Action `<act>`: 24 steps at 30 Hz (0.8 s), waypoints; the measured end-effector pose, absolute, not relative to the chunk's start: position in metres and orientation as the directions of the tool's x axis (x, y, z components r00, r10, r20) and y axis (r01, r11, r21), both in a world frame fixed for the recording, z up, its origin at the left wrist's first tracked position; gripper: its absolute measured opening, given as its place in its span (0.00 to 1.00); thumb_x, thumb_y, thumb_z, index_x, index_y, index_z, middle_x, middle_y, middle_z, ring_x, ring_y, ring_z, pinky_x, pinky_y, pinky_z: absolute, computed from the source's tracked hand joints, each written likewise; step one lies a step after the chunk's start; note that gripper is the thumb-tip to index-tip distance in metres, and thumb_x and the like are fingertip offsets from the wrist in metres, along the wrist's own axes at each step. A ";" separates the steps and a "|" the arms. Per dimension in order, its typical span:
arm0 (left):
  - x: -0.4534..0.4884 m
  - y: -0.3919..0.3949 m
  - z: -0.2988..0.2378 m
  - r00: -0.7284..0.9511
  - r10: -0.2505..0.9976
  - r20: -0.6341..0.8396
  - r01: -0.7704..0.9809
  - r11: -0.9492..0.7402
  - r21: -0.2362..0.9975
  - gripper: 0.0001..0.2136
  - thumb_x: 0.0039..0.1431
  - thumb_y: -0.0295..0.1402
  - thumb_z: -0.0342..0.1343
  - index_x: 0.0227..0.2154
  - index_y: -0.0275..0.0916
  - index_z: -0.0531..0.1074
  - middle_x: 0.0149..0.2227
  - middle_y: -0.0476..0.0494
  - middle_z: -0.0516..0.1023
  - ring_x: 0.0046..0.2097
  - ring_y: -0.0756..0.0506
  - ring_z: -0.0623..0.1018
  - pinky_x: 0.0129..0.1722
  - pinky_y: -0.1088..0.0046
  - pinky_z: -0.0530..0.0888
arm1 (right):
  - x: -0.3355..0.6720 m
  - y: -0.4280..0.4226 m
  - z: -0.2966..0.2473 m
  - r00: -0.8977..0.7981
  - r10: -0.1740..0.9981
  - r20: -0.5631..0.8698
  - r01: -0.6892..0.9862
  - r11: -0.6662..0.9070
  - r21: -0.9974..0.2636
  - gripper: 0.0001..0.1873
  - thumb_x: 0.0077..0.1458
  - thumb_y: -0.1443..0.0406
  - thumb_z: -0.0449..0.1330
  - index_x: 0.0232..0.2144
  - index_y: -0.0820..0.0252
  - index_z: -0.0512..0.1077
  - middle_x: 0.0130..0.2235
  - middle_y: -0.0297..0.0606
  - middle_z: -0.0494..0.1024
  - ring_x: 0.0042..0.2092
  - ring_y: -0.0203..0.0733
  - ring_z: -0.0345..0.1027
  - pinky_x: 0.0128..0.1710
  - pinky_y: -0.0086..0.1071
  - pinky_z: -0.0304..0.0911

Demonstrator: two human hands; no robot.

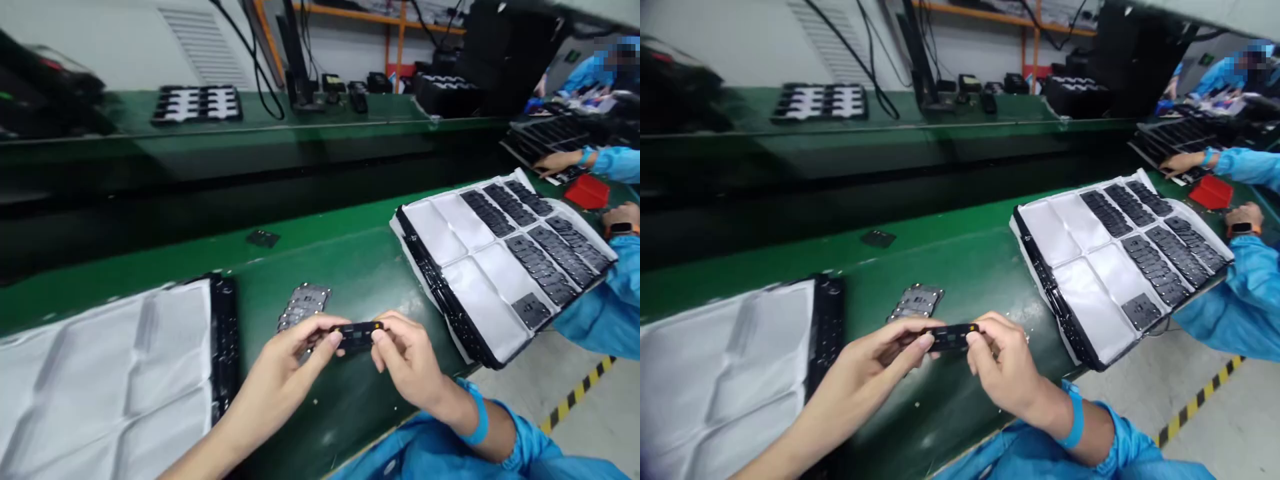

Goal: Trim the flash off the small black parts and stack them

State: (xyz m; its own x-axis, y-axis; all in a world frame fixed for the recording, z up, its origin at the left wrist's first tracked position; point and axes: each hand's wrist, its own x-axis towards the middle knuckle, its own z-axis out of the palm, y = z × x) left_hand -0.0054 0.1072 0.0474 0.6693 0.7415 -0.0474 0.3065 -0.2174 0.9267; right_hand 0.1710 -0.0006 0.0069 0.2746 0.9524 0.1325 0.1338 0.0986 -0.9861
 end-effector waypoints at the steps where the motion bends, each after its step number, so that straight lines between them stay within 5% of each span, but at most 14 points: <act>1: -0.006 0.109 0.048 0.671 0.741 -0.026 0.300 -0.239 0.924 0.10 0.69 0.40 0.60 0.43 0.41 0.81 0.35 0.47 0.85 0.35 0.45 0.83 0.39 0.72 0.79 | 0.171 0.001 0.007 0.285 0.949 0.133 0.123 0.101 -0.987 0.16 0.74 0.62 0.53 0.32 0.58 0.70 0.31 0.31 0.69 0.24 0.31 0.64 0.26 0.28 0.61; 6: -0.009 0.102 0.051 0.641 0.768 -0.024 0.295 -0.216 0.931 0.11 0.70 0.40 0.58 0.42 0.40 0.81 0.35 0.45 0.84 0.35 0.45 0.83 0.37 0.72 0.79 | 0.168 0.000 0.010 0.268 0.954 0.135 0.125 0.105 -0.987 0.18 0.74 0.60 0.53 0.30 0.58 0.69 0.30 0.31 0.69 0.24 0.31 0.64 0.27 0.28 0.61; 15: -0.001 0.085 0.031 0.598 0.789 -0.140 0.028 0.154 0.988 0.13 0.69 0.40 0.60 0.43 0.33 0.76 0.27 0.48 0.77 0.27 0.52 0.75 0.28 0.77 0.72 | 0.172 -0.005 0.012 0.261 0.958 0.120 0.225 0.060 -0.972 0.20 0.74 0.56 0.58 0.29 0.57 0.73 0.26 0.31 0.72 0.25 0.35 0.65 0.25 0.28 0.61; 24: -0.003 0.078 0.019 0.573 0.813 -0.106 -0.003 0.131 0.991 0.14 0.72 0.38 0.56 0.49 0.32 0.79 0.26 0.49 0.75 0.24 0.53 0.72 0.23 0.79 0.67 | 0.175 -0.008 0.012 0.168 0.975 0.145 0.296 0.090 -0.951 0.20 0.75 0.59 0.58 0.28 0.57 0.72 0.26 0.31 0.70 0.25 0.34 0.63 0.26 0.29 0.59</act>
